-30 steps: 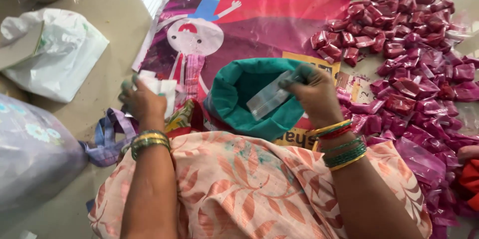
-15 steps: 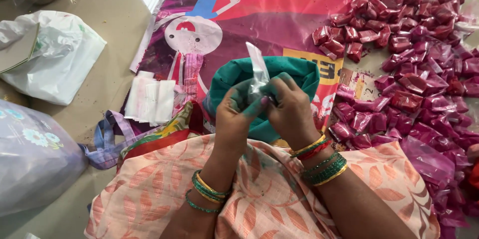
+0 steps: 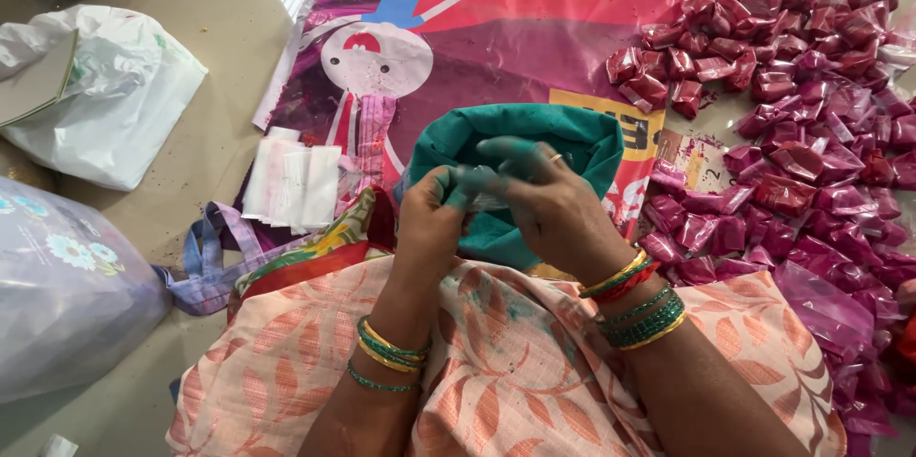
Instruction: The person fills small plastic bags with a green powder using a spoon and weighs them.
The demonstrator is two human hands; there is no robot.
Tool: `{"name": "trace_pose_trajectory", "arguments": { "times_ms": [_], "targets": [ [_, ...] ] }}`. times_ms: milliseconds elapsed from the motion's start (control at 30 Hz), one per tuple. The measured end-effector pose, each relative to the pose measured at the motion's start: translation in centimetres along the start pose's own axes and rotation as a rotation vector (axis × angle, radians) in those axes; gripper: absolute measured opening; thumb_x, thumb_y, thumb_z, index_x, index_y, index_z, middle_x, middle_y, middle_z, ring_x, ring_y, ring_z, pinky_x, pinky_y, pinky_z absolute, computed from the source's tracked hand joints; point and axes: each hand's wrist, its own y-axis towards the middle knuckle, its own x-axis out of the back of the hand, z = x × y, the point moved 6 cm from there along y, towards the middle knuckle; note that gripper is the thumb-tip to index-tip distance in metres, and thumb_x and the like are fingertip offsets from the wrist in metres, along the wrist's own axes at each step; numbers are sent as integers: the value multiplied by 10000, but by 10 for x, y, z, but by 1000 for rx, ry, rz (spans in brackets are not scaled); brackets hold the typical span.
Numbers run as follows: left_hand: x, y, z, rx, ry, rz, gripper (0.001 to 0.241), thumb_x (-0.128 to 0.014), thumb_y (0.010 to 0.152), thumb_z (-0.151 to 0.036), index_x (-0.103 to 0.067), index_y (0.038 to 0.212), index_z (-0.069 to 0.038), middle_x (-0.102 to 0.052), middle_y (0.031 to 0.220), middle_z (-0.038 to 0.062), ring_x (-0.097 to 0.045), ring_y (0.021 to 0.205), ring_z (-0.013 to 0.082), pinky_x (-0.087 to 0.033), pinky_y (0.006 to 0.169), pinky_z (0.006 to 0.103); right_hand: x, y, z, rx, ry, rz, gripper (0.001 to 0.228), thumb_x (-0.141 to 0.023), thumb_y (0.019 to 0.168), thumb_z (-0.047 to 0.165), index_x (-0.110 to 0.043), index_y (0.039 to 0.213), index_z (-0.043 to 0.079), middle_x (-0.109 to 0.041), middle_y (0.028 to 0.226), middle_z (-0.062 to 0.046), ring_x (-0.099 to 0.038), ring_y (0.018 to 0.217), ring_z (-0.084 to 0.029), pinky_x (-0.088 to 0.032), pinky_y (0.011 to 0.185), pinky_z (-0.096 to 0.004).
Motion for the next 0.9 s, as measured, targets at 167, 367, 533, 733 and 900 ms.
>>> {"name": "trace_pose_trajectory", "arguments": {
  "times_ms": [167, 367, 533, 733, 900],
  "targets": [
    [-2, -5, -20, 261, -168, 231, 126, -755, 907, -151, -679, 873, -57, -669, 710, 11, -549, 562, 82, -419, 490, 229, -10, -8, -9, 61, 61, 131, 373, -709, 826, -2, -719, 1161, 162, -659, 1157, -63, -615, 1016, -293, -549, 877, -413],
    [-1, -6, -15, 403, -286, 414, 100, -755, 861, -119, -700, 923, -64, -703, 752, 15, -646, 613, 102, -547, 572, 260, -1, -8, -9, 110, 0, 122, 245, -730, 820, 47, -719, 1044, 147, -634, 1079, -51, -618, 985, -287, -555, 850, -404],
    [13, 4, -8, 312, -207, 277, 59, -753, 901, -69, -713, 931, -40, -663, 717, 19, -586, 569, 89, -475, 516, 241, 8, -1, 18, 220, -50, 180, 280, -667, 806, 35, -725, 1053, 156, -690, 1126, -68, -641, 943, -293, -555, 785, -383],
    [-1, -22, -74, -146, 499, 148, 156, -710, 781, 34, -730, 920, -32, -712, 710, 27, -639, 605, 88, -523, 544, 271, -38, -22, 2, -225, -197, 728, 465, -805, 765, 366, -630, 1072, 64, -674, 888, -95, -668, 850, -327, -520, 693, -485],
    [-22, -46, -92, -250, 486, 249, 88, -751, 888, -38, -714, 968, -32, -725, 781, 110, -609, 664, 103, -523, 603, 261, -42, -37, -5, -110, -449, 428, 282, -762, 773, 416, -697, 947, 203, -728, 1017, -17, -543, 1366, -366, -481, 972, -539]
  ]
}}
